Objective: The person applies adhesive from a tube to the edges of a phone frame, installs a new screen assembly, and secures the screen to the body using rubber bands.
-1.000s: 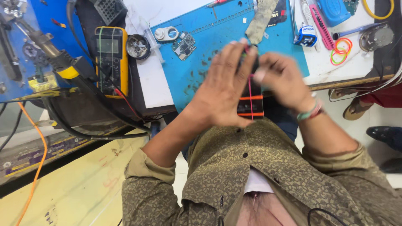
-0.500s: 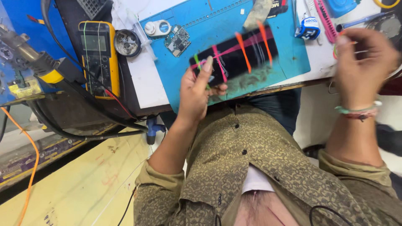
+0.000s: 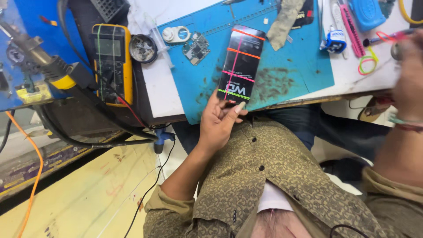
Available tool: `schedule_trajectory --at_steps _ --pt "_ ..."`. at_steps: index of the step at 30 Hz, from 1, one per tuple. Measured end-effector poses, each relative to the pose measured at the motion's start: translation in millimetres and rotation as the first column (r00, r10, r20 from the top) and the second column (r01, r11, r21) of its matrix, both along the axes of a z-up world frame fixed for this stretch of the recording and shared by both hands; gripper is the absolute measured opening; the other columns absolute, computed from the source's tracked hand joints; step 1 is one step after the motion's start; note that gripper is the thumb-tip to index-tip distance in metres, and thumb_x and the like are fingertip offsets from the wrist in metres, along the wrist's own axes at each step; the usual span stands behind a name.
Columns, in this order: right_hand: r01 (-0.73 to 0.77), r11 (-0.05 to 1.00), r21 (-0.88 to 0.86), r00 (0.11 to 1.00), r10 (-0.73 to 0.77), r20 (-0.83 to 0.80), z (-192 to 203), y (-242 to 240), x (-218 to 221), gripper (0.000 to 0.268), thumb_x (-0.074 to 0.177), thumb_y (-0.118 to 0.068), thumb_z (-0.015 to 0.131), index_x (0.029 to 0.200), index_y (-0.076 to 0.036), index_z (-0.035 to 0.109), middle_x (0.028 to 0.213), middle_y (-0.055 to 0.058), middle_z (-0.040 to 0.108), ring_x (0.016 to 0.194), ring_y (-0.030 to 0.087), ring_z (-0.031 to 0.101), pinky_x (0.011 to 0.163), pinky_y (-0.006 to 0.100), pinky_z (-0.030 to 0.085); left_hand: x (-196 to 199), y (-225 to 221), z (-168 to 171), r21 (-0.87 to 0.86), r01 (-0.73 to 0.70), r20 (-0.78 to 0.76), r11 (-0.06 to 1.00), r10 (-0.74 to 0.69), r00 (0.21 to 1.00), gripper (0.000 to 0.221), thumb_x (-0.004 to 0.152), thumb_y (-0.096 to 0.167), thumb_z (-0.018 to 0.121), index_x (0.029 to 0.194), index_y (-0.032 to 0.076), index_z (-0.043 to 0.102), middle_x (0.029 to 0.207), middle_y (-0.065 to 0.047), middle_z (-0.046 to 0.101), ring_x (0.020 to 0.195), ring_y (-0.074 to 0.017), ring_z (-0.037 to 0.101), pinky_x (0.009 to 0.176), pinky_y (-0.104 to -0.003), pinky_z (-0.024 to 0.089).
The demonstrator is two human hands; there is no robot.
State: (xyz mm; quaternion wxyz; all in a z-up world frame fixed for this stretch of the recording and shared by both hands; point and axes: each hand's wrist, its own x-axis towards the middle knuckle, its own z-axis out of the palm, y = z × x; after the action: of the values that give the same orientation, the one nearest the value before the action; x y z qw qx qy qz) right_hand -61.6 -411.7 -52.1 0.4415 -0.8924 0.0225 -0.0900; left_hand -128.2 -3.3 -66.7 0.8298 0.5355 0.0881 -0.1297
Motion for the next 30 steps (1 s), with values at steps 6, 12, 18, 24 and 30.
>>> schedule_trajectory --at_steps 6,12,18,24,30 --pt "0.035 0.998 0.056 0.999 -0.033 -0.030 1 9 11 0.015 0.103 0.001 0.072 0.117 -0.001 0.073 0.107 0.012 0.074 0.080 0.018 0.065 0.078 0.030 0.052 -9 13 -6 0.128 -0.034 0.066 0.991 0.025 0.997 0.092 0.098 0.002 0.069 0.167 0.000 0.007 0.128 -0.017 0.064 0.103 -0.0142 0.070 0.087 -0.024 0.056" --pt "0.031 0.996 -0.078 1.000 -0.031 0.006 4 1 13 0.014 0.103 0.002 0.071 0.117 -0.001 0.072 0.107 0.012 0.073 0.078 0.016 0.064 0.074 0.028 0.051 -5 15 -4 0.188 -0.015 0.056 0.982 0.005 0.998 0.092 0.097 0.003 0.070 0.165 -0.004 0.009 0.126 -0.019 0.067 0.100 -0.0117 0.070 0.081 -0.020 0.054" --pt "0.020 0.993 -0.114 1.000 -0.017 0.022 4 9 11 0.013 0.104 0.002 0.070 0.117 -0.001 0.071 0.106 0.012 0.073 0.076 0.015 0.062 0.071 0.026 0.050 -5 16 4 0.237 -0.020 0.080 0.971 0.001 0.997 0.088 0.097 0.005 0.071 0.164 -0.006 0.015 0.125 -0.019 0.070 0.097 -0.0101 0.070 0.081 -0.021 0.056" --pt "0.036 0.996 -0.079 0.998 -0.032 0.045 1 9 7 0.013 0.105 0.002 0.070 0.117 -0.001 0.069 0.105 0.012 0.072 0.073 0.013 0.061 0.068 0.024 0.048 -2 18 14 0.352 0.017 0.102 0.936 -0.056 0.993 0.085 0.095 0.009 0.074 0.161 -0.008 0.022 0.117 -0.016 0.075 0.093 -0.0086 0.070 0.078 -0.022 0.058" --pt "0.069 0.990 0.122 0.996 -0.075 0.050 1 24 0 0.012 0.106 0.003 0.069 0.118 -0.001 0.068 0.104 0.012 0.072 0.071 0.011 0.059 0.065 0.022 0.047 6 20 26 0.602 0.024 0.148 0.798 -0.141 0.979 0.065 0.094 0.013 0.075 0.149 -0.006 0.046 0.105 -0.012 0.079 0.084 -0.0111 0.077 0.074 -0.023 0.061"
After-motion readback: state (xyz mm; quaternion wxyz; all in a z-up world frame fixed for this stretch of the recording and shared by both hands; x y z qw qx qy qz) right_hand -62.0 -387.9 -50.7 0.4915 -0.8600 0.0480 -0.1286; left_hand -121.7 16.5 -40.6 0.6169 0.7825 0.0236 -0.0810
